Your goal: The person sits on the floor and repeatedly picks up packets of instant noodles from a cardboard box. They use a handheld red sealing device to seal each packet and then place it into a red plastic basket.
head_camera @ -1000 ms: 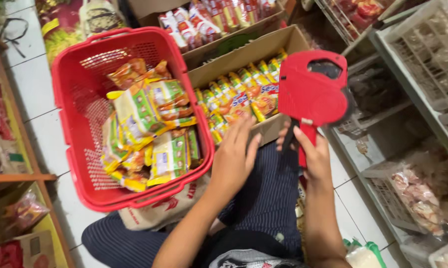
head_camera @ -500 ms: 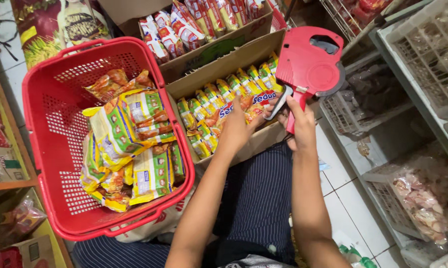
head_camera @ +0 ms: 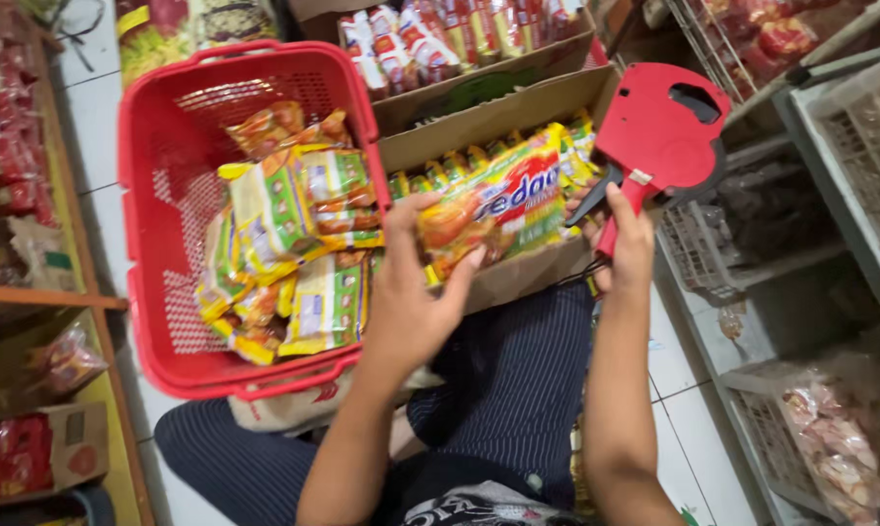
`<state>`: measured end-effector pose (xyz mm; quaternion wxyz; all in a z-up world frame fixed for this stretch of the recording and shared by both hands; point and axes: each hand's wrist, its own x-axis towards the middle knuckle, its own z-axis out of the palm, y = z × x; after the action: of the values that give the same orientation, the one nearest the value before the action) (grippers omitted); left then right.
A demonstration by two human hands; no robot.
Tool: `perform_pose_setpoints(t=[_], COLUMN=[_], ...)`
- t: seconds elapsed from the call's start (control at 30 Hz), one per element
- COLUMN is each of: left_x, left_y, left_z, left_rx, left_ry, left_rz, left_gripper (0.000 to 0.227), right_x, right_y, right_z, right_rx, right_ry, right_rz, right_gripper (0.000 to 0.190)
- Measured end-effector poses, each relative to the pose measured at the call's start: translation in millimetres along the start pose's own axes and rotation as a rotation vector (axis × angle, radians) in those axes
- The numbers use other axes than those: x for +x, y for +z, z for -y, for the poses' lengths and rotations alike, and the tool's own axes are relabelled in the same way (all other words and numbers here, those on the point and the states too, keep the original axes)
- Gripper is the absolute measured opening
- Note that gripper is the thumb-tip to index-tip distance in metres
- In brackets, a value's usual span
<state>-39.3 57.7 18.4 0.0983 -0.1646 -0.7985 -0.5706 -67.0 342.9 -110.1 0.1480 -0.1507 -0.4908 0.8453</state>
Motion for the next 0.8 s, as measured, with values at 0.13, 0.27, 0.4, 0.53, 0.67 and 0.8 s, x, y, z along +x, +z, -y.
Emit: perform_pose_setpoints(t=[0.13,0.27,0.4,0.53,0.67,0.8], left_x=[-12.4,-39.0,-57.8,-71.0,-85.3,-97.2], left_y=[-44.0,-59.9,-73.6,-85.5,-93.9,-88.5], left_z=[11.0,30.0,39.1,41.4,48.6,62.5], left_rx=[-0.522,-0.705,-0.690,-0.821,-0.854,-0.915], left_ry=[-0.382,-0.338,-0.357,-0.429,-0.399,-0.463], left_rz=[0.138,0.146,0.188,0.204,0.214,0.180], left_gripper=[0.070,0.075,0.079,0.085,0.091,0.065], right_x=[-9.3,-55.4,-109.1,-146.5,-169.1,-174.9], right_y=[6.4,22.7,44.6,75.0,106.7,117.7], right_z=[3.6,10.1,-5.5,-5.2,9.3,18.3], right_rx=[-0.092,-0.168,0.054,-0.162,-0.141,-0.102], right_ry=[-0.011,0.017,0.002,-0.029,0.016,0.023], right_rz=[0.092,0.202,0.382,0.298,0.247,0.204], right_gripper=[0.039,0.050,0.066,0.070,0.063,0.055])
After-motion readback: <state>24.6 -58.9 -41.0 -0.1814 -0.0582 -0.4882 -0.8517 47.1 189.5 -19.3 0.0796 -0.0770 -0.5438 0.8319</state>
